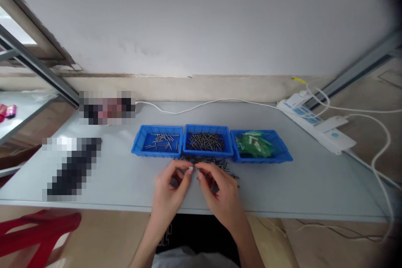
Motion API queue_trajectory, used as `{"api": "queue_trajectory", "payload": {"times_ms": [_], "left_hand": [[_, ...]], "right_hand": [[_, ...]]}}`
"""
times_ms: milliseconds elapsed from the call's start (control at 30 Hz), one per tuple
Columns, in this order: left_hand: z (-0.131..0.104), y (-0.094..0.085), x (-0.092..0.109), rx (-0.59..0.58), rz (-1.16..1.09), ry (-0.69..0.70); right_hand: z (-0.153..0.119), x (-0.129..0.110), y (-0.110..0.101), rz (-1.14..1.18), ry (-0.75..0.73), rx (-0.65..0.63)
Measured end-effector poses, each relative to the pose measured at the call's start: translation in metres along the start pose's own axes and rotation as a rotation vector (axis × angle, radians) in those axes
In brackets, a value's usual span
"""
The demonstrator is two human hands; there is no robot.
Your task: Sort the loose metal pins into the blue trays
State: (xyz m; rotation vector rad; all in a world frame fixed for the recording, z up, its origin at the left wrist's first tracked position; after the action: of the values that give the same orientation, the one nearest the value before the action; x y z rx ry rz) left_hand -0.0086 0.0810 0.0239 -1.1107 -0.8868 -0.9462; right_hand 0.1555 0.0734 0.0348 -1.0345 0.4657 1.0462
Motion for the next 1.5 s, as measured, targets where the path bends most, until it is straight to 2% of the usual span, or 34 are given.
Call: {"api": "queue_trajectory", "payload": {"times_ms": [100,233,367,467,533,667,867,1200,1500], "left_hand": [[-0.002,-0.029,0.007,0.249,0.107,0.044],[0.012,-0.069,0.021,0.47,0.345,0.095],[0.029,-0.085,0.022,0.492,0.512,0.077],[0.021,-0.082,0.017,0.51,0.491,0.081],[0.011,-0.071,0.013,0.454,0.435,0.111],[0.0,-0.04,0.006,0.207,0.441,0.181],[0.005,-0.027,-0.006,-0.023,0.521,0.128],[0.007,-0.018,-0.021,-0.069,0.728,0.067],[0.008,-0.015,-0.024,-0.146,0.718,0.025]], "right_hand": [[0.0,0.001,0.0,-0.009,0.013,-0.008],[0.0,0.0,-0.001,-0.019,0.007,-0.007],[0.0,0.002,-0.001,-0.029,-0.002,0.005],[0.0,0.001,-0.001,-0.084,-0.038,0.028],[0.001,-0.003,0.002,-0.152,-0.092,0.027],[0.002,-0.006,0.012,-0.337,-0.159,-0.042],[0.001,0.0,0.019,-0.444,-0.143,-0.066],[0.0,0.0,0.014,-0.437,-0.137,-0.022],[0.003,-0.003,0.01,-0.374,-0.125,-0.007]]}}
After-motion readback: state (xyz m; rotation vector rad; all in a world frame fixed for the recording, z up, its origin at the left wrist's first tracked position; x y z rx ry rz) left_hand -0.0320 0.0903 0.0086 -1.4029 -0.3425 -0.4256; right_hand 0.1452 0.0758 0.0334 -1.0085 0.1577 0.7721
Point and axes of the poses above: each hand's wrist, its own z-axis towards the middle knuckle, its own y-axis out of the palm, x = y × z, the point moved 8 cm from there along z, towards the middle knuckle, and after that the axes turned 3 degrees about -y, right-handed, at the moved point
